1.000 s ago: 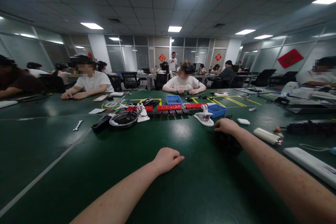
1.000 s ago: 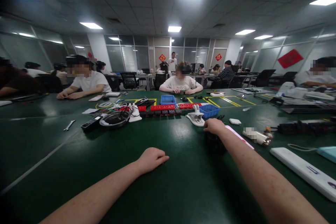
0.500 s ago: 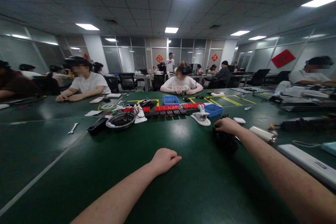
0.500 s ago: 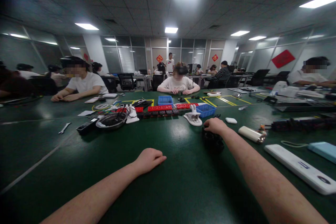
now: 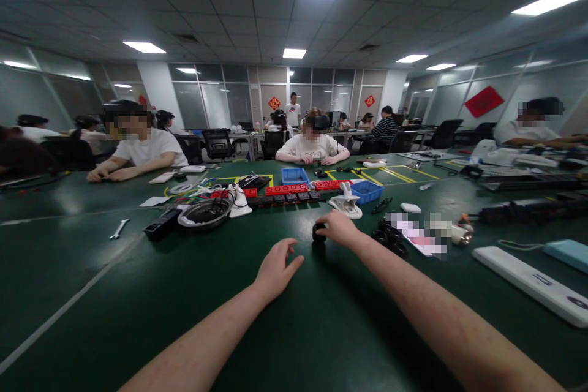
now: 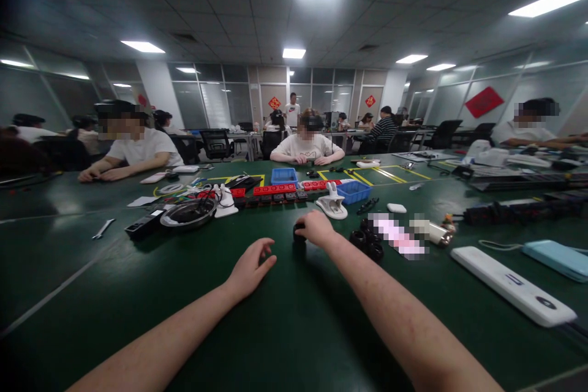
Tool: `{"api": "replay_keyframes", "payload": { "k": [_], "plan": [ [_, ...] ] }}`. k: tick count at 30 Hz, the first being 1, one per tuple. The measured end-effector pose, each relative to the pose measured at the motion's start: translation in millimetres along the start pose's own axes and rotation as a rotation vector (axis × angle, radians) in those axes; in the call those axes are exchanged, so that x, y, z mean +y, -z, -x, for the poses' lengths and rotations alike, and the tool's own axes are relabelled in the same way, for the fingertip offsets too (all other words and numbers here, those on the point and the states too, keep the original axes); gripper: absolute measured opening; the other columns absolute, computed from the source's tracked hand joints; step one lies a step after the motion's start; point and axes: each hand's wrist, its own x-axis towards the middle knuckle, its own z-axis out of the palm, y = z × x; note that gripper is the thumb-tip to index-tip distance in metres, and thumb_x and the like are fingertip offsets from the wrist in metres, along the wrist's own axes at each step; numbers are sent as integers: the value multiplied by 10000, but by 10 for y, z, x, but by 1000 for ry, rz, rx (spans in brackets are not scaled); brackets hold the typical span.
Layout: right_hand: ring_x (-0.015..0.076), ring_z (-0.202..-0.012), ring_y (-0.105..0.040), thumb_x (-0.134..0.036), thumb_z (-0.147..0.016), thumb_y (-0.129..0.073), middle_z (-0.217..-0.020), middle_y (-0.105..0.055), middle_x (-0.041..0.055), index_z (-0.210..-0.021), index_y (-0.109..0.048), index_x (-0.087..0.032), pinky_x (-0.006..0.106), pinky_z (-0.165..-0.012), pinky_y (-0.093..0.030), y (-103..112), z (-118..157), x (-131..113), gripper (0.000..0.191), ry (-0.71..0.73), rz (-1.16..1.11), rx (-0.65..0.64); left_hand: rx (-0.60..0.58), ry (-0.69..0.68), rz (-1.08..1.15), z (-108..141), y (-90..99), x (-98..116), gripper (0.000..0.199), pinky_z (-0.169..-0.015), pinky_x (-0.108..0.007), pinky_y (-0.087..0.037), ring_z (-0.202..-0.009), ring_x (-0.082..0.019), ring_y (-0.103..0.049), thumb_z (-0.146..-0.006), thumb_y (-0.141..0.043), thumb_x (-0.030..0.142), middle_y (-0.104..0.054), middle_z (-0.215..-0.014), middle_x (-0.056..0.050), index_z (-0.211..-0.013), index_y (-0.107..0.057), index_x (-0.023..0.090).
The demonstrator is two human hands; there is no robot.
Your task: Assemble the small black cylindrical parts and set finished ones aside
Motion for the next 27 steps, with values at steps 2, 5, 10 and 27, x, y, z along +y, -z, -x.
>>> {"api": "replay_keyframes", "payload": {
  "k": [2, 5, 10, 27],
  "plan": [
    [212, -846, -501, -354, -675, -575, -875, -631, 28, -924, -618, -245, 288, -725, -357, -14, 14, -299, 275, 79, -34, 4, 152, 15, 68, -23, 9, -85, 533, -733, -299, -383, -866, -192, -461, -758, -376, 516, -484, -986, -74, -1162, -356, 170],
    [199, -828, -489, -332, -641, -617, -884, -621, 21, -999, -570, -242, 284, -710, -358, 21, 120, -616, 372, 209, -143, 12, 182, 0, 226, -66, -13, -258, 738, -702, -304, -391, -886, -210, -437, -689, -307, 661, -448, -1048, -98, -1230, -273, 159],
    [198, -882, -460, -426, -617, -618, -989, -553, 47, -1141, -431, -221, 315, -748, -357, 26, 341, -660, 593, 288, -464, 46, 96, -62, 390, -118, -83, -429, 899, -668, -295, -380, -862, -220, -440, -582, -198, 776, -466, -1011, -107, -1210, -317, 143],
    [190, -835, -500, -364, -561, -670, -908, -557, 33, -1046, -513, -191, 300, -716, -382, -389, 393, -460, 538, 213, -638, -182, -357, -33, 179, -194, 344, -284, 578, -807, -307, -379, -948, -206, -483, -543, -686, 359, -519, -1035, -43, -1072, -495, 223]
  ]
}}
